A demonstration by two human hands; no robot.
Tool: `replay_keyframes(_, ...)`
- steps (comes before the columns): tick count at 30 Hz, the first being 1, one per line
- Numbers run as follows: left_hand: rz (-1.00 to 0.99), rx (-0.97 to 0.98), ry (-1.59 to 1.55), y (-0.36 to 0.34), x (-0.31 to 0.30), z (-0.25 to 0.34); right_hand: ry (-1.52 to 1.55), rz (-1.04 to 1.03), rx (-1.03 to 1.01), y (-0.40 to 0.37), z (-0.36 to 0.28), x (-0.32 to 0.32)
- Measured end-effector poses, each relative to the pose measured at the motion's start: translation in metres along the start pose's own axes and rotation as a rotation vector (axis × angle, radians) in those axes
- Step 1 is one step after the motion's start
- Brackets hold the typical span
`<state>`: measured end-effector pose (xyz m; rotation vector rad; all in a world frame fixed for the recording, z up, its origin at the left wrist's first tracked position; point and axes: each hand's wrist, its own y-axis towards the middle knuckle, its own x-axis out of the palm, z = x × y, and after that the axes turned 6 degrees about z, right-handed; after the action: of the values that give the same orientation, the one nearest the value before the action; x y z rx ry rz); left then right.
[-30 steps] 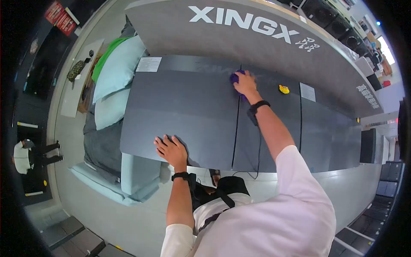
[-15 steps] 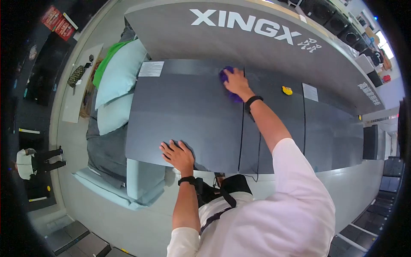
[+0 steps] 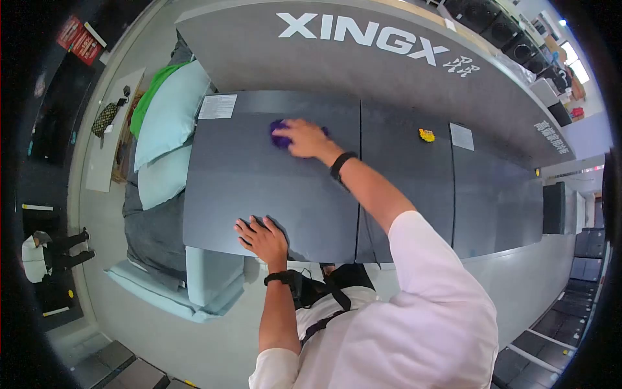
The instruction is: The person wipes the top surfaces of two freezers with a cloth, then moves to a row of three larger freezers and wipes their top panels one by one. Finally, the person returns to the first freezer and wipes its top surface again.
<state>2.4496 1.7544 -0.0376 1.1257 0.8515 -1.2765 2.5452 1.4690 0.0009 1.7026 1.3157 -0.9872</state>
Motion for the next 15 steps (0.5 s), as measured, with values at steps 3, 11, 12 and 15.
replay_keyframes(3,-0.012,-0.001,-0.006,0.002,0.000,0.003,-0.041,0.139,0.374,0.004,0.059,-0.037)
replay_keyframes(11,-0.008,-0.012,-0.040,0.002,0.000,0.003,-0.308,0.165,0.584,0.040,0.055,-0.029)
replay_keyframes(12,-0.010,-0.016,-0.045,0.002,-0.001,0.003,-0.284,0.145,0.494,0.046,0.035,-0.017)
replay_keyframes(15,-0.027,-0.026,-0.041,0.004,0.000,0.002,-0.114,0.022,0.059,0.047,-0.035,0.014)
